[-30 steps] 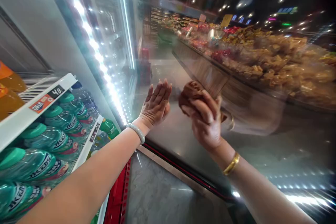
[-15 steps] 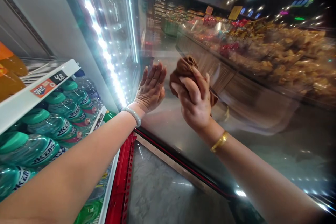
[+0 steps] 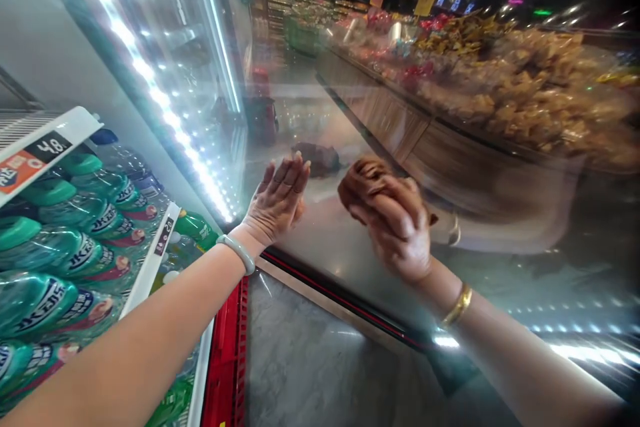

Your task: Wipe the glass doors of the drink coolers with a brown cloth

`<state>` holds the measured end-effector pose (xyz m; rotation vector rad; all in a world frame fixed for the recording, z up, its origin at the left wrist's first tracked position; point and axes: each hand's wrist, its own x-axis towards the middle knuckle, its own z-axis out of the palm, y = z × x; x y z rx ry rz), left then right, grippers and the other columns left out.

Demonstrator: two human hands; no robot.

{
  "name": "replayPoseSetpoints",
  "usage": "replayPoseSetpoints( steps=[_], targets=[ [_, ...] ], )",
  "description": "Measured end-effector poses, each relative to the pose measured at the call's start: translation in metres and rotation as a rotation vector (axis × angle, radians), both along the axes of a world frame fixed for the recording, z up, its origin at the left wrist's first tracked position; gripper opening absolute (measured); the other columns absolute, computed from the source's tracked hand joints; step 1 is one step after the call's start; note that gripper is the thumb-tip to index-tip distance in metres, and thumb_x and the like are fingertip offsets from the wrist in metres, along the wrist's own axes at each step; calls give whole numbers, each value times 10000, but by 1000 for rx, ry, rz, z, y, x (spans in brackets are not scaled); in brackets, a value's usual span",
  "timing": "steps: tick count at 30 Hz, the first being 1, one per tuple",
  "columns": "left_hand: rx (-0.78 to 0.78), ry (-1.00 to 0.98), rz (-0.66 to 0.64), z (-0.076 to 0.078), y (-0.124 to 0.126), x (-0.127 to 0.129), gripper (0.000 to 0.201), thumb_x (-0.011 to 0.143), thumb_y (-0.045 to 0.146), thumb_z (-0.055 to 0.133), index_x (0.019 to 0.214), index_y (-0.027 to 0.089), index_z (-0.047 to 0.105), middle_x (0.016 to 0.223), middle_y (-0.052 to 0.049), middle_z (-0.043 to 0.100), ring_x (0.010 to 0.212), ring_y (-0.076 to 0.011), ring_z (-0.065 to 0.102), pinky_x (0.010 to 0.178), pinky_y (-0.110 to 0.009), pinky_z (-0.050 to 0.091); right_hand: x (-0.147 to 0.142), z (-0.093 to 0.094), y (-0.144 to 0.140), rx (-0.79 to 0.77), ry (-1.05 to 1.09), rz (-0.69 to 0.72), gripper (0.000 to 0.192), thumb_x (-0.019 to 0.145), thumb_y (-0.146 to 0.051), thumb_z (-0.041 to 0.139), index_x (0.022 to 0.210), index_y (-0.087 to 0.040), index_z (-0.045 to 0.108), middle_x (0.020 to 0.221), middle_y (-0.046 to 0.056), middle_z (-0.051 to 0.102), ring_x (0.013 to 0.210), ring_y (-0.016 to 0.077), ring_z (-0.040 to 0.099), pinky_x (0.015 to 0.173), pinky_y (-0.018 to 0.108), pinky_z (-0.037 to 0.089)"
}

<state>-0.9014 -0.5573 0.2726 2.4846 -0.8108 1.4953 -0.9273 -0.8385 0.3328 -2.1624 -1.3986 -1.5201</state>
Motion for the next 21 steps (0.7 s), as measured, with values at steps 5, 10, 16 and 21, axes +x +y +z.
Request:
replayPoseSetpoints(
  steps=[5, 10, 16, 21],
  targets=[
    [-83, 25, -48, 1, -49, -33, 853, 969, 190, 489, 1688, 124, 33, 1744, -130, 59, 1633, -240, 23, 1352, -460, 53, -17, -4, -10, -182, 2, -19, 290, 967, -117, 633, 1201, -243, 748, 1203, 13, 745, 1363, 215, 599, 1254, 414, 466],
    [-136, 31, -141, 1, -98, -77, 834, 936, 127, 475, 1680, 102, 100, 1756, -85, 34, 1642, -213, 40, 1352, -401, 63, -52, -22, -67, -334, 191, -3, 235, 1006, -132, 570, 1119, -205, 763, 1154, 16, 780, 1271, 199, 663, 1154, 396, 553],
    [-228, 53, -218, 28, -143, -108, 804, 939, 105, 511, 1668, 101, 170, 1764, -75, 77, 1645, -229, 89, 1354, -438, 94, -86, 27, -115, -248, 180, -148, 179, 946, -101, 675, 1039, -220, 770, 1090, -10, 795, 1224, 195, 692, 1205, 394, 506],
    [-257, 58, -342, 75, -190, -109, 782, 953, 108, 519, 1663, 88, 192, 1757, -89, 131, 1638, -258, 146, 1355, -463, 121, -97, 110, -110, -152, 40, -259, 136, 923, -118, 720, 973, -235, 768, 1052, -17, 798, 1202, 173, 699, 1187, 369, 514]
  ],
)
